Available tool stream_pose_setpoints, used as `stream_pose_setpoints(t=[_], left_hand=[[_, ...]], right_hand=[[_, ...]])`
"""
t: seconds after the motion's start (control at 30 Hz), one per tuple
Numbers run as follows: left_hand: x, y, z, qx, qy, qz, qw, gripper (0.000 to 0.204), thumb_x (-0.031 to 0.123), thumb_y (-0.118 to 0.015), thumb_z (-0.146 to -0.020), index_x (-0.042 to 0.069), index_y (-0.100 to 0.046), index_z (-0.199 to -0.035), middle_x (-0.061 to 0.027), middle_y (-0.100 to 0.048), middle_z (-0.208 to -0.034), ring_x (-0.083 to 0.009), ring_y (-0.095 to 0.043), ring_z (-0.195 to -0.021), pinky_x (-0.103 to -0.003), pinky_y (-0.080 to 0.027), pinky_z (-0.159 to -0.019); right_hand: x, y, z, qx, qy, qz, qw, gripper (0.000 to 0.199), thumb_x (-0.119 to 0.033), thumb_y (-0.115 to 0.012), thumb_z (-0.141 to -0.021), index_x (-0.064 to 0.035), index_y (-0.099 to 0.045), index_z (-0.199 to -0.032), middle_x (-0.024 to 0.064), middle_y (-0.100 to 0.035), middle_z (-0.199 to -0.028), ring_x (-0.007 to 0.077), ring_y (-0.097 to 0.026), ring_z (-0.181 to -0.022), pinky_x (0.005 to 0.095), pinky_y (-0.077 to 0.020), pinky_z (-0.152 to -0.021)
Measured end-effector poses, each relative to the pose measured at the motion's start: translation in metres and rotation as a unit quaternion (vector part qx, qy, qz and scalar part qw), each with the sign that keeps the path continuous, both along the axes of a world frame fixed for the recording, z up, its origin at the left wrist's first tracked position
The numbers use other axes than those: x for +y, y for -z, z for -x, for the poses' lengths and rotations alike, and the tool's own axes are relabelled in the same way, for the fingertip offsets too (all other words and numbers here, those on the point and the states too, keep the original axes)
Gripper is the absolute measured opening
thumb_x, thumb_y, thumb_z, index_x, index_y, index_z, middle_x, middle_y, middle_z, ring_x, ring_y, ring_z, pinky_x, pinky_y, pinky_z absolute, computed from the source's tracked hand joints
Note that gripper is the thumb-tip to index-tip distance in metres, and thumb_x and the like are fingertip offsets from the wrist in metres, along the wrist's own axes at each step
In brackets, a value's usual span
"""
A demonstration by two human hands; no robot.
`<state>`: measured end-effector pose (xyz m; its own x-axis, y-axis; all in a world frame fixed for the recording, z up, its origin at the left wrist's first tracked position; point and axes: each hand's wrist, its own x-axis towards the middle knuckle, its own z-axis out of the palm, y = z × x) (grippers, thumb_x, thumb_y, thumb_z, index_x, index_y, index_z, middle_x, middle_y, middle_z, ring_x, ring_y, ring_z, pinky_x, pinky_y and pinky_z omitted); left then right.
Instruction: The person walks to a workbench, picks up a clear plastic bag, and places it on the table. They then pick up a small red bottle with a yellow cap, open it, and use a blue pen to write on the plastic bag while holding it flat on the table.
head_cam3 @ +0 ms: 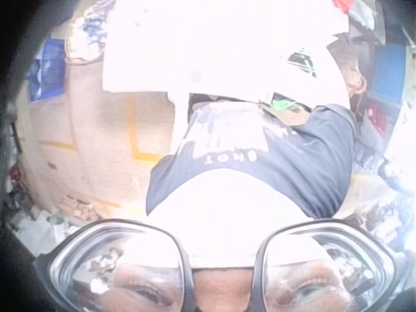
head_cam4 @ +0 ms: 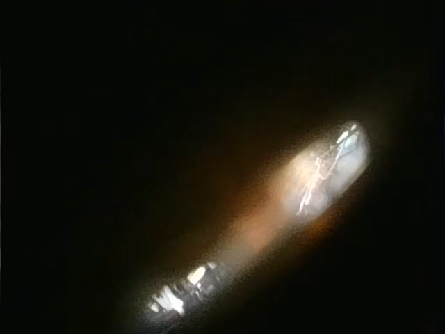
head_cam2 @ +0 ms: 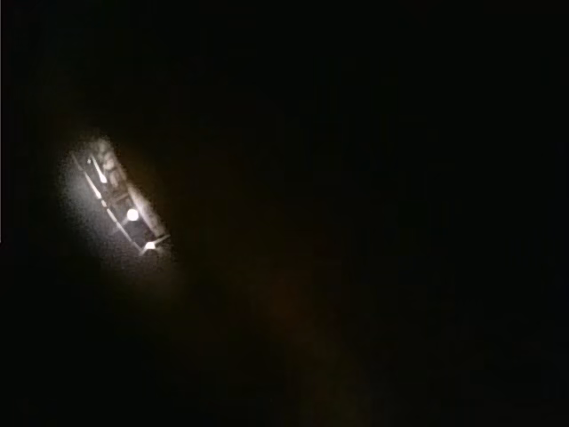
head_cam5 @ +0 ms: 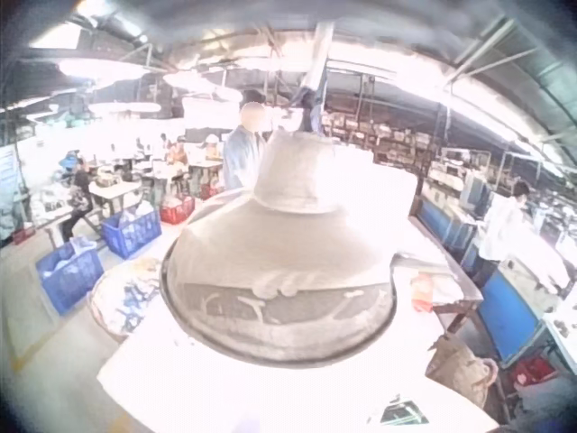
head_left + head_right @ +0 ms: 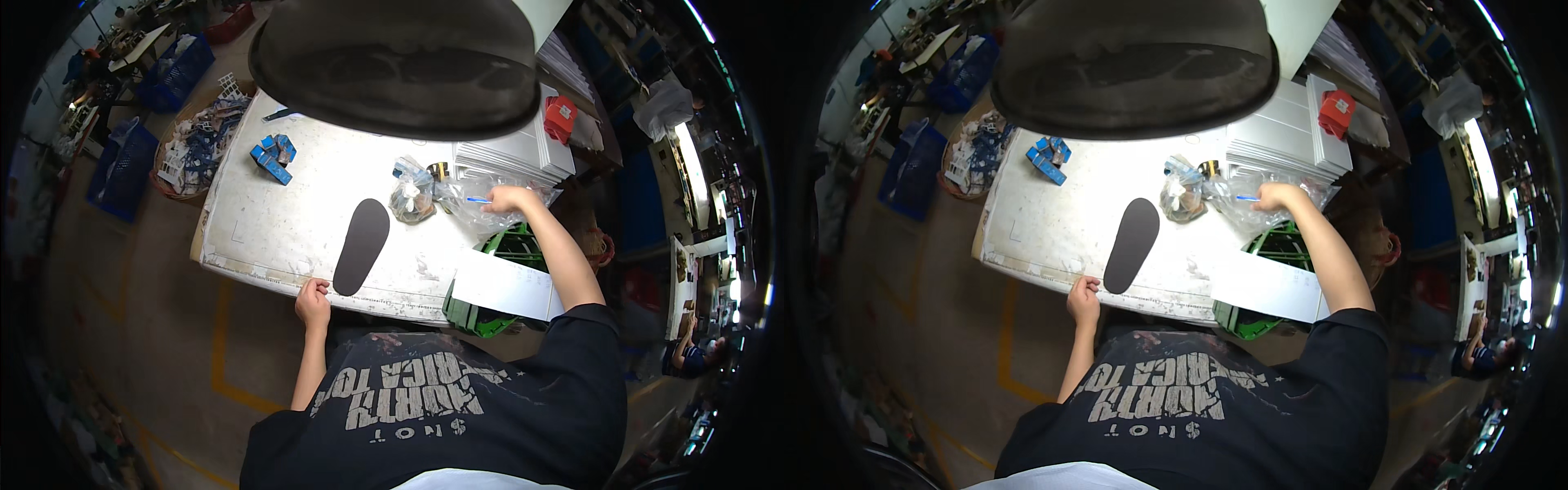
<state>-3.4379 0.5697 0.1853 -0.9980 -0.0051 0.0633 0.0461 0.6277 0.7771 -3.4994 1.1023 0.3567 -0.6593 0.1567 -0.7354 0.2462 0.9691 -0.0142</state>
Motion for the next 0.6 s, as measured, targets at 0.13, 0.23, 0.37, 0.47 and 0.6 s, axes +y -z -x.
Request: stream_pose_setpoints(t=[0.13, 0.23, 0.37, 0.47, 0.6], left_hand=[[0.002, -0.014, 0.011, 0.002, 0.024, 0.079, 0.997, 0.021, 0.005, -0.054, -0.083, 0.015, -0.073, -0.084, -0.0044, -0.071, -0.077, -0.0286, -0.07, -0.072, -0.042, -0.052, -0.064], [-0.008, -0.02, 0.026, -0.01, 0.099, 0.102, 0.99, 0.019, 0.008, -0.056, -0.082, 0.017, -0.073, -0.082, -0.0048, -0.073, -0.076, -0.029, -0.071, -0.068, -0.042, -0.052, -0.062], [-0.033, -0.021, 0.05, -0.144, 0.183, 0.028, 0.972, 0.022, 0.007, -0.056, -0.08, 0.016, -0.075, -0.086, -0.0028, -0.075, -0.072, -0.0247, -0.073, -0.065, -0.037, -0.054, -0.062], [-0.041, -0.024, 0.06, -0.24, 0.224, -0.047, 0.943, 0.024, 0.006, -0.056, -0.08, 0.014, -0.076, -0.09, -0.0011, -0.076, -0.074, -0.0188, -0.074, -0.066, -0.035, -0.055, -0.063], [-0.048, -0.028, 0.069, -0.309, 0.272, -0.102, 0.905, 0.031, -0.002, -0.053, -0.08, 0.008, -0.075, -0.099, -0.004, -0.076, -0.075, -0.0157, -0.073, -0.064, -0.029, -0.055, -0.064]], right_hand=[[0.018, 0.029, -0.007, 0.031, -0.066, -0.12, 0.99, 0.054, -0.035, -0.072, -0.093, -0.0007, -0.066, -0.135, 0.0255, -0.073, -0.124, 0.0424, -0.071, -0.112, 0.0463, -0.0548, -0.095], [0.027, 0.015, -0.035, 0.017, -0.043, -0.158, 0.986, 0.049, -0.034, -0.07, -0.095, -0.0015, -0.065, -0.131, 0.0226, -0.071, -0.118, 0.0384, -0.068, -0.106, 0.0445, -0.0527, -0.089], [0.017, -0.015, -0.075, 0.046, 0.027, -0.163, 0.985, 0.043, -0.033, -0.068, -0.097, -0.0026, -0.064, -0.126, 0.0188, -0.068, -0.111, 0.0332, -0.065, -0.097, 0.0421, -0.0499, -0.081], [-0.001, -0.027, -0.107, 0.077, 0.095, -0.16, 0.98, 0.038, -0.033, -0.067, -0.098, -0.0035, -0.063, -0.123, 0.0159, -0.066, -0.105, 0.0293, -0.062, -0.09, 0.0403, -0.0478, -0.076], [-0.014, -0.051, -0.103, 0.228, 0.224, -0.177, 0.931, 0.033, -0.032, -0.065, -0.1, -0.0045, -0.062, -0.118, 0.012, -0.063, -0.098, 0.024, -0.058, -0.081, 0.0378, -0.045, -0.068]])
